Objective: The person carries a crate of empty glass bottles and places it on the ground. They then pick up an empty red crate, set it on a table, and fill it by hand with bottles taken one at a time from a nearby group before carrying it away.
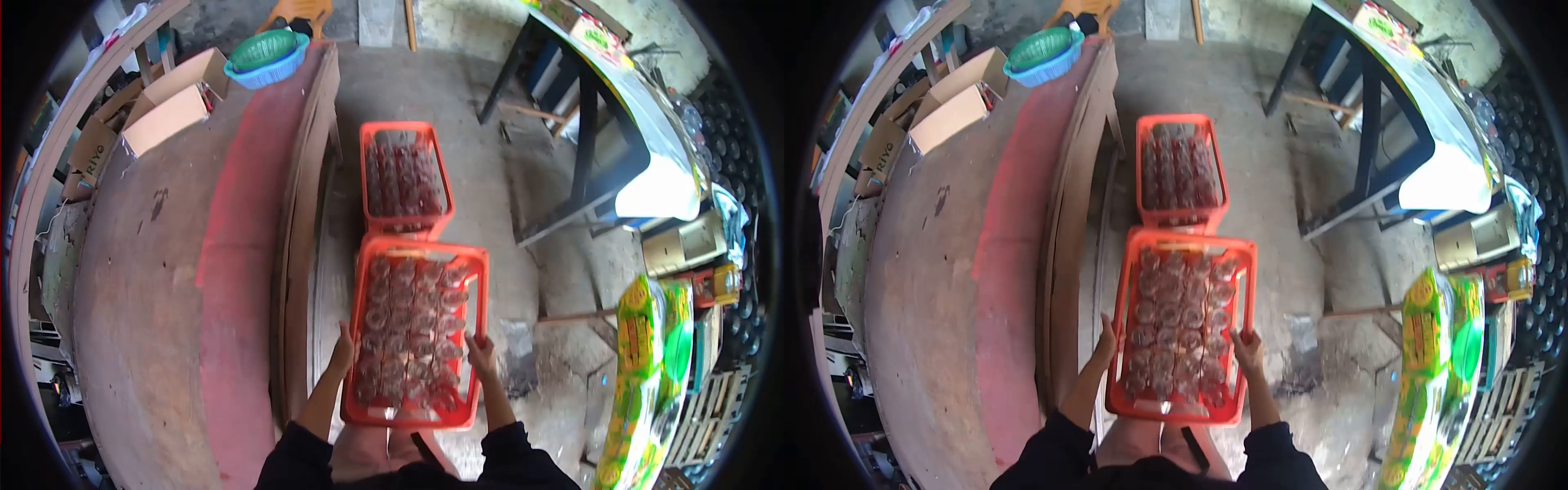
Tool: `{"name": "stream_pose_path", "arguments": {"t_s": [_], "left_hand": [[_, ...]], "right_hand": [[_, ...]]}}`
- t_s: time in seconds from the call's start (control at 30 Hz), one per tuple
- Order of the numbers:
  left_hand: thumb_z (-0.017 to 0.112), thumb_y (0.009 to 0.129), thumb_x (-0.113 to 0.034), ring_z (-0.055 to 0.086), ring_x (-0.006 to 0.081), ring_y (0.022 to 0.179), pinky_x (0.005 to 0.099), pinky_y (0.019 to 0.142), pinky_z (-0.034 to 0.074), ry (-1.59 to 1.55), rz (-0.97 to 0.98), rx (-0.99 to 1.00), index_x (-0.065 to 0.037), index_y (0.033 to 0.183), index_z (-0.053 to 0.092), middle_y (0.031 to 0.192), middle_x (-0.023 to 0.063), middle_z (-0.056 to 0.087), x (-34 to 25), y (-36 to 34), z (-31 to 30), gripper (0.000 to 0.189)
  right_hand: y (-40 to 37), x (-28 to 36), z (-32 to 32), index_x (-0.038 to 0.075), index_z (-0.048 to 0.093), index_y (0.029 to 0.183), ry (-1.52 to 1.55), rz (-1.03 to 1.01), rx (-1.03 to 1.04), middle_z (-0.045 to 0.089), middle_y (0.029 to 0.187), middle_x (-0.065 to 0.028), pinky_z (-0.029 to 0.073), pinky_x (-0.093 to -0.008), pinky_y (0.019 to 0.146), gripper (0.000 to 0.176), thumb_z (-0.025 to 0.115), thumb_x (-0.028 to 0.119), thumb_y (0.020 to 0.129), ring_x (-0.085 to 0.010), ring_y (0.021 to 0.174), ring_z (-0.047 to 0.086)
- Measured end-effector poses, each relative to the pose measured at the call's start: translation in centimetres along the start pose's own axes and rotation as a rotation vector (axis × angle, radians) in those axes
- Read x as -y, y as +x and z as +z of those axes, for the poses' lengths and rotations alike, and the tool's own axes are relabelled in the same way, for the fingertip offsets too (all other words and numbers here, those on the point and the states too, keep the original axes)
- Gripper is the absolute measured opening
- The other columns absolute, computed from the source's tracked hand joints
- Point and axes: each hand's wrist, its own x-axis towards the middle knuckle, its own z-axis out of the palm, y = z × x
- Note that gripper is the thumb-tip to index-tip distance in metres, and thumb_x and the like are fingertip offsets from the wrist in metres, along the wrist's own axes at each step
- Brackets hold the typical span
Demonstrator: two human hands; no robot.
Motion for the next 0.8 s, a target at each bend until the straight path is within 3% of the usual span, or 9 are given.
{"name": "stream_pose_path", "arguments": {"t_s": [0.17, 0.47, 0.5, 0.73, 0.8], "left_hand": [[0.015, 0.075, -0.074, 0.028, 0.0071, 0.039, 0.0223, 0.038, 0.025, -0.024, -0.086, -0.097, -0.015, 0.071, 0.038, 0.049, -0.0059, 0.028, 1.6, 6.2, -1.9, 0.064], [0.011, 0.077, -0.072, 0.031, 0.0081, 0.040, 0.0221, 0.039, 0.027, -0.033, -0.077, -0.195, -0.014, 0.075, 0.040, 0.050, -0.0040, 0.032, 5.2, 12.8, -4.4, 0.065], [0.011, 0.077, -0.072, 0.031, 0.0081, 0.040, 0.0219, 0.039, 0.027, -0.009, -0.049, -0.194, -0.014, 0.074, 0.040, 0.050, -0.0042, 0.032, 5.3, 13.0, -4.4, 0.065], [0.011, 0.077, -0.072, 0.030, 0.0072, 0.039, 0.0213, 0.038, 0.026, 0.011, -0.045, -0.207, -0.014, 0.075, 0.041, 0.049, -0.0049, 0.031, 5.9, 14.7, -4.3, 0.065], [0.014, 0.078, -0.071, 0.029, 0.0067, 0.040, 0.0212, 0.038, 0.024, -0.023, -0.056, -0.224, -0.014, 0.074, 0.042, 0.050, -0.0054, 0.032, 6.0, 15.2, -3.8, 0.064]], "right_hand": [[7.2, -2.1, 4.9, 0.005, 0.050, 0.065, -0.225, -0.030, 0.070, 0.042, 0.048, 0.0020, 0.032, -0.0249, 0.036, 0.037, 0.064, 0.037, 0.075, -0.0078, 0.040, 0.040], [12.0, -5.8, 10.4, 0.004, 0.051, 0.065, -0.258, -0.061, 0.061, 0.043, 0.047, 0.0000, 0.032, -0.0268, 0.038, 0.041, 0.062, 0.042, 0.076, -0.0095, 0.040, 0.041], [12.3, -5.6, 10.5, 0.000, 0.052, 0.067, -0.239, 0.078, 0.110, 0.048, 0.055, -0.0087, 0.038, -0.0348, 0.051, 0.046, 0.064, 0.044, 0.072, -0.0191, 0.052, 0.045], [12.9, -5.7, 11.1, 0.000, 0.051, 0.065, -0.256, 0.034, 0.071, 0.047, 0.054, -0.0078, 0.038, -0.0344, 0.050, 0.046, 0.065, 0.043, 0.072, -0.0182, 0.050, 0.045], [13.9, -6.6, 11.5, 0.002, 0.050, 0.064, -0.240, 0.015, 0.059, 0.045, 0.051, -0.0033, 0.036, -0.0312, 0.047, 0.043, 0.064, 0.043, 0.074, -0.0136, 0.047, 0.042]]}}
